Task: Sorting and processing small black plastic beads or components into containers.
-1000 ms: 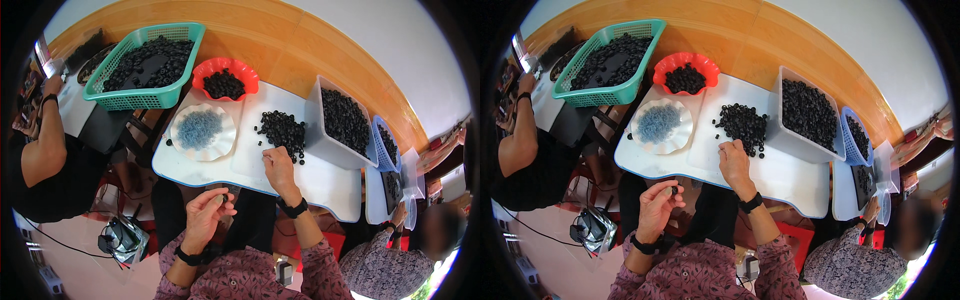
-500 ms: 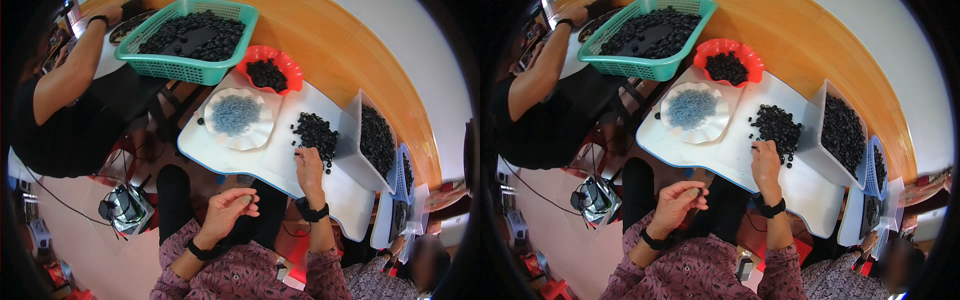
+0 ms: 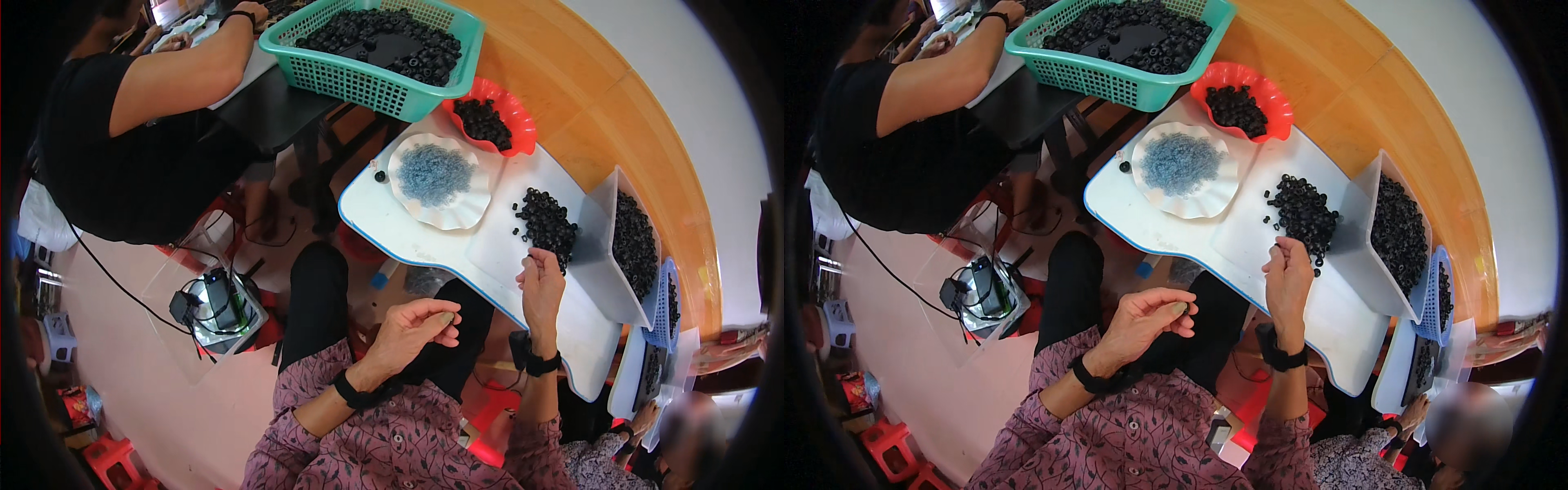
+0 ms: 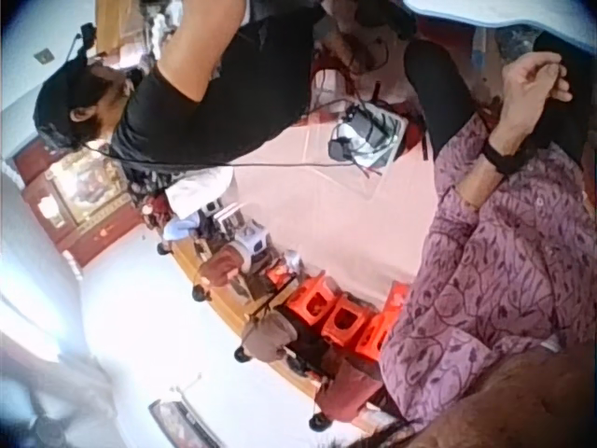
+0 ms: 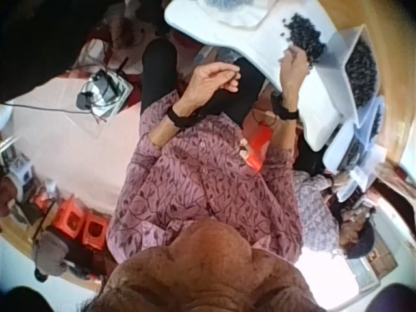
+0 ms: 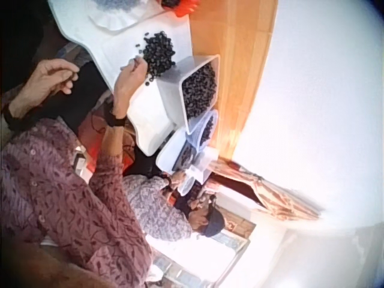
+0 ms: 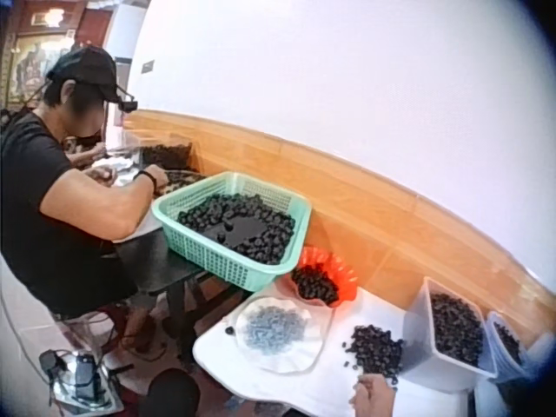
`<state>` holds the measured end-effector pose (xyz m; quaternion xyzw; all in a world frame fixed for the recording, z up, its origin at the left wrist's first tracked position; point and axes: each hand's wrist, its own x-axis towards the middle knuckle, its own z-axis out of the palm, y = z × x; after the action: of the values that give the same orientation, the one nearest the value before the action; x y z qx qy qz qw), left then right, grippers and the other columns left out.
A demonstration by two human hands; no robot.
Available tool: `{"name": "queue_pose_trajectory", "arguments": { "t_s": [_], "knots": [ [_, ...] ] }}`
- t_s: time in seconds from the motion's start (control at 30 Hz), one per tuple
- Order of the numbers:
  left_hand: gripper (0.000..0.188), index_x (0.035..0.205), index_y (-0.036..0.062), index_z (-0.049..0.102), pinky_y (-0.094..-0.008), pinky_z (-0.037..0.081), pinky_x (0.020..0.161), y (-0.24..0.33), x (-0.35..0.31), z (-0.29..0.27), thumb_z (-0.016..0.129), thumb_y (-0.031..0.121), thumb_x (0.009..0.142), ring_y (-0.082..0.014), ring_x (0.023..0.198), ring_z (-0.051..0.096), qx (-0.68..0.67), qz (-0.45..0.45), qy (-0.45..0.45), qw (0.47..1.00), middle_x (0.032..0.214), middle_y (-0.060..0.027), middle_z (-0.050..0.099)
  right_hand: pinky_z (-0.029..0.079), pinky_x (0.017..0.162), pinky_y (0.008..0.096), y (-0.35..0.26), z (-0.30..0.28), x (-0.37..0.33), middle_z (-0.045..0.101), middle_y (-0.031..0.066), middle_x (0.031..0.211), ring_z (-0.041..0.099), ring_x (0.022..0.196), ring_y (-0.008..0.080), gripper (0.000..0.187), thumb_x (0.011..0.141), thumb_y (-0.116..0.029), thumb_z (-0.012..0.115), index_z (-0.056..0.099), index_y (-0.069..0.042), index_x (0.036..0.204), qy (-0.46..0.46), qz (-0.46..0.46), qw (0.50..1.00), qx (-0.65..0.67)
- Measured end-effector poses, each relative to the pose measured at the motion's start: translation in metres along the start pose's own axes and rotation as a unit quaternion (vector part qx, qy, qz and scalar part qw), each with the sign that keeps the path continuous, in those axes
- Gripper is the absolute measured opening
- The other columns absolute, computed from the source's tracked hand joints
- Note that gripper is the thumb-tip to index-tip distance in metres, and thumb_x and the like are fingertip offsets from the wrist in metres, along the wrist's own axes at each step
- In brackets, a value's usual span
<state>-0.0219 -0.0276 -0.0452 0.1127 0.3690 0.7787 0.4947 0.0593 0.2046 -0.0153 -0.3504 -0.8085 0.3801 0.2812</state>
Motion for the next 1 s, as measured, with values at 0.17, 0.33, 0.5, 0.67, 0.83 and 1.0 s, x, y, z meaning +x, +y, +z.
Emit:
{"name": "queue_pose_trajectory", "arguments": {
  "t_s": [0.17, 0.33, 0.5, 0.67, 0.83, 1.0],
  "knots": [
    [0.023, 0.115, -0.0045, 0.06, -0.0312, 0.058, 0.077, 0.003, 0.0, 0.005, 0.052, 0.005, 0.096, -0.0168, 0.084, 0.065, -0.004, 0.002, -0.022, 1.0, 0.101, -0.0138, 0.065, 0.047, 0.056, 0.0213, -0.042, -0.014, -0.028, 0.066, 0.0122, 0.09, 0.06, 0.065, 0.0117, 0.022, 0.091, -0.006, 0.059, 0.059, 0.006, 0.109, -0.054, 0.095, 0.964, 0.243],
    [0.021, 0.113, -0.0041, 0.061, -0.0318, 0.059, 0.074, 0.021, 0.001, 0.008, 0.053, 0.003, 0.094, -0.0168, 0.081, 0.066, -0.079, 0.028, 0.005, 0.996, 0.1, -0.0134, 0.065, 0.047, 0.056, 0.0198, -0.067, -0.02, -0.043, 0.068, 0.0145, 0.094, 0.063, 0.069, 0.0123, 0.019, 0.091, -0.005, 0.059, 0.062, 0.003, 0.108, -0.127, 0.162, 0.873, 0.442],
    [0.022, 0.112, -0.0058, 0.06, -0.033, 0.059, 0.074, 0.035, 0.005, 0.016, 0.052, 0.003, 0.094, -0.0187, 0.081, 0.066, -0.083, 0.036, -0.003, 0.996, 0.1, -0.0158, 0.065, 0.048, 0.058, 0.0195, -0.074, -0.026, -0.05, 0.068, 0.014, 0.095, 0.064, 0.072, 0.0117, 0.016, 0.09, -0.006, 0.061, 0.063, 0.002, 0.105, -0.135, 0.152, 0.84, 0.503],
    [0.022, 0.112, -0.0052, 0.061, -0.0347, 0.059, 0.075, 0.04, 0.006, 0.025, 0.051, 0.003, 0.094, -0.0183, 0.081, 0.065, -0.064, 0.027, -0.002, 0.998, 0.1, -0.017, 0.065, 0.047, 0.059, 0.0196, -0.079, -0.027, -0.059, 0.067, 0.0124, 0.094, 0.061, 0.071, 0.0102, 0.013, 0.09, -0.006, 0.061, 0.062, 0.001, 0.102, -0.122, 0.129, 0.856, 0.486],
    [0.022, 0.112, -0.0056, 0.06, -0.0347, 0.059, 0.074, 0.045, 0.004, 0.027, 0.051, 0.003, 0.094, -0.019, 0.081, 0.065, -0.059, 0.031, -0.004, 0.998, 0.1, -0.0175, 0.065, 0.043, 0.056, 0.0205, -0.093, -0.025, -0.069, 0.066, 0.0122, 0.091, 0.056, 0.066, 0.0106, 0.019, 0.089, -0.005, 0.062, 0.061, 0.003, 0.107, -0.101, 0.116, 0.87, 0.469],
    [0.022, 0.112, -0.0059, 0.06, -0.035, 0.059, 0.073, 0.047, 0.002, 0.031, 0.052, 0.003, 0.094, -0.0192, 0.08, 0.065, -0.059, 0.044, -0.008, 0.997, 0.1, -0.0179, 0.065, 0.043, 0.057, 0.0221, -0.096, -0.026, -0.075, 0.067, 0.0155, 0.091, 0.058, 0.067, 0.0137, 0.02, 0.088, -0.003, 0.063, 0.063, 0.004, 0.107, -0.091, 0.12, 0.869, 0.471]
  ]
}}
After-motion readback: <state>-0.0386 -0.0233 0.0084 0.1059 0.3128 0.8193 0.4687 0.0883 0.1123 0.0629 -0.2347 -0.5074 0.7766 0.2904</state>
